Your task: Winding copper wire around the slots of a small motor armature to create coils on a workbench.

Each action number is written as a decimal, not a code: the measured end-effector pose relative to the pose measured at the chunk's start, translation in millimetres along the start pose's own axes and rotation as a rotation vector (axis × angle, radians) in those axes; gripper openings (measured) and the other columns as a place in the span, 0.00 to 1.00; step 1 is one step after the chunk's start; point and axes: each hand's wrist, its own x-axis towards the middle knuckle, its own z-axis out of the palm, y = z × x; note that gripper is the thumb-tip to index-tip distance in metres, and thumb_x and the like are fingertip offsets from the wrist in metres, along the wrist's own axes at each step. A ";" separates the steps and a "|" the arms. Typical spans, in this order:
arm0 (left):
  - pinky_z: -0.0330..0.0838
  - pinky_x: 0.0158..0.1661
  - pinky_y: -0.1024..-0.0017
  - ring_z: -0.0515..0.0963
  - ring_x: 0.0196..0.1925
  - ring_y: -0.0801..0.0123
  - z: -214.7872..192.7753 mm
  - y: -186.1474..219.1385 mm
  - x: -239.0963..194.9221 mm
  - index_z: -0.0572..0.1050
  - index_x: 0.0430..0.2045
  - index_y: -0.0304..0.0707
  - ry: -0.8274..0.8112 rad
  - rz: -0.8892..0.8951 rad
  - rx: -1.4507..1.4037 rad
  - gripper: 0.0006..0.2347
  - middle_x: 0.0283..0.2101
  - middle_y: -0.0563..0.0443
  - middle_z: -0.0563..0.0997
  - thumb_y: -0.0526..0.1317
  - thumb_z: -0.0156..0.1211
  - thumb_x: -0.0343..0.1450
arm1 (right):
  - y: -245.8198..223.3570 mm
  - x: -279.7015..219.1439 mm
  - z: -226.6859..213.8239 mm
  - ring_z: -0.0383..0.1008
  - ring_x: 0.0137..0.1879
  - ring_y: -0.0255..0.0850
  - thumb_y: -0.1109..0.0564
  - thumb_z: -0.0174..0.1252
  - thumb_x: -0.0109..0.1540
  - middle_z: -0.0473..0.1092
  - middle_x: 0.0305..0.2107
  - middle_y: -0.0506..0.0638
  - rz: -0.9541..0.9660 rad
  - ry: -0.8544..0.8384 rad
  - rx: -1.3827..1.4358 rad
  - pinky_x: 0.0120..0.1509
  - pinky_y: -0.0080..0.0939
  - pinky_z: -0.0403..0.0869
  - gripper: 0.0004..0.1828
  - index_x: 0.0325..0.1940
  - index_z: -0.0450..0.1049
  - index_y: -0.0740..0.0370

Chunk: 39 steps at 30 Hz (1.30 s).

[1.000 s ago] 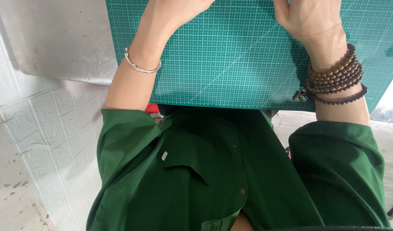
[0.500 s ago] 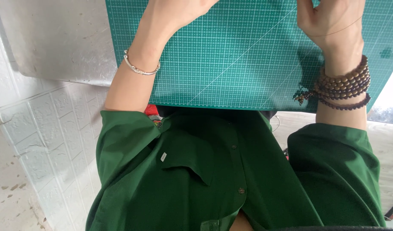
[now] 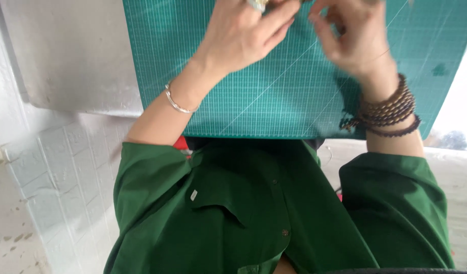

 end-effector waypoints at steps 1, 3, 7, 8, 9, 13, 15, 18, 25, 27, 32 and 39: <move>0.72 0.31 0.75 0.74 0.34 0.71 -0.2 1.5 2.8 0.72 0.39 0.46 0.014 0.011 0.009 0.08 0.32 0.58 0.74 0.37 0.61 0.69 | -3.8 2.7 1.3 0.56 0.23 0.38 0.76 0.56 0.71 0.61 0.22 0.53 -0.011 0.010 -0.014 0.31 0.37 0.58 0.05 0.44 0.69 0.74; 0.67 0.39 0.65 0.67 0.35 0.61 -0.8 4.3 8.3 0.71 0.27 0.35 0.013 0.008 -0.110 0.09 0.35 0.49 0.64 0.33 0.70 0.64 | -11.4 8.2 4.3 0.50 0.22 0.36 0.69 0.57 0.69 0.55 0.17 0.48 0.020 0.041 0.010 0.28 0.36 0.54 0.02 0.42 0.71 0.70; 0.61 0.33 0.68 0.64 0.32 0.62 -0.4 9.0 10.8 0.71 0.25 0.38 0.055 0.051 -0.025 0.06 0.37 0.48 0.64 0.35 0.64 0.67 | -17.4 12.0 6.4 0.47 0.19 0.34 0.68 0.56 0.68 0.52 0.15 0.45 0.010 0.045 0.024 0.24 0.33 0.53 0.02 0.40 0.70 0.71; 0.61 0.33 0.68 0.64 0.32 0.62 1.4 9.8 9.9 0.71 0.24 0.39 0.065 0.036 -0.028 0.06 0.37 0.49 0.64 0.35 0.65 0.65 | -18.3 12.1 7.1 0.46 0.18 0.33 0.67 0.55 0.68 0.51 0.13 0.44 0.032 0.044 0.050 0.23 0.32 0.50 0.03 0.39 0.69 0.70; 0.61 0.32 0.67 0.64 0.32 0.62 3.1 11.4 8.1 0.72 0.23 0.40 0.073 0.019 -0.031 0.06 0.37 0.50 0.64 0.36 0.65 0.64 | -19.6 11.3 8.3 0.45 0.17 0.32 0.66 0.54 0.67 0.50 0.12 0.43 0.054 0.041 0.077 0.21 0.31 0.48 0.04 0.38 0.68 0.69; 0.56 0.31 0.66 0.64 0.28 0.63 4.1 17.1 10.3 0.69 0.19 0.43 0.141 -0.064 -0.027 0.04 0.32 0.53 0.64 0.35 0.58 0.62 | -27.6 12.8 4.5 0.43 0.18 0.31 0.67 0.52 0.67 0.47 0.12 0.40 0.114 0.030 0.188 0.26 0.28 0.46 0.03 0.39 0.66 0.67; 0.56 0.34 0.67 0.66 0.28 0.66 1.9 15.8 11.6 0.72 0.19 0.44 0.191 -0.154 -0.068 0.03 0.29 0.57 0.66 0.34 0.59 0.60 | -27.2 13.0 0.6 0.44 0.17 0.30 0.70 0.53 0.67 0.49 0.11 0.42 0.115 0.027 0.245 0.22 0.28 0.47 0.02 0.40 0.68 0.71; 0.54 0.35 0.64 0.67 0.28 0.65 -0.4 2.9 6.9 0.71 0.17 0.41 0.206 -0.258 -0.083 0.02 0.26 0.57 0.68 0.33 0.57 0.60 | -21.2 8.9 -10.0 0.46 0.15 0.30 0.69 0.52 0.68 0.54 0.11 0.43 0.170 0.028 0.257 0.19 0.29 0.48 0.02 0.40 0.68 0.70; 0.62 0.28 0.74 0.69 0.28 0.69 -7.8 -16.4 3.8 0.73 0.26 0.35 0.206 -0.220 -0.289 0.01 0.30 0.51 0.71 0.31 0.57 0.68 | -5.6 3.2 -18.0 0.47 0.18 0.30 0.70 0.56 0.70 0.54 0.12 0.44 0.185 0.116 0.195 0.23 0.28 0.48 0.04 0.39 0.70 0.72; 0.67 0.26 0.78 0.71 0.27 0.71 -1.7 -7.5 2.4 0.74 0.29 0.35 0.209 -0.118 -0.294 0.04 0.30 0.51 0.72 0.37 0.58 0.69 | -10.0 3.5 -14.8 0.48 0.19 0.30 0.71 0.57 0.70 0.53 0.13 0.44 0.181 0.109 0.208 0.25 0.29 0.51 0.03 0.41 0.71 0.73; 0.74 0.30 0.75 0.76 0.32 0.68 -3.6 -5.6 -0.3 0.72 0.36 0.36 0.106 -0.072 -0.319 0.08 0.37 0.51 0.72 0.39 0.64 0.71 | -11.1 2.0 -13.8 0.48 0.19 0.31 0.73 0.57 0.71 0.53 0.13 0.46 0.167 0.103 0.236 0.26 0.30 0.50 0.04 0.42 0.70 0.75; 0.74 0.28 0.78 0.76 0.30 0.72 1.2 -6.7 -3.2 0.73 0.36 0.39 0.086 -0.070 -0.267 0.07 0.38 0.53 0.74 0.38 0.65 0.71 | -10.1 0.6 -14.0 0.47 0.21 0.32 0.72 0.57 0.72 0.50 0.14 0.45 0.169 0.126 0.244 0.29 0.32 0.52 0.06 0.41 0.70 0.75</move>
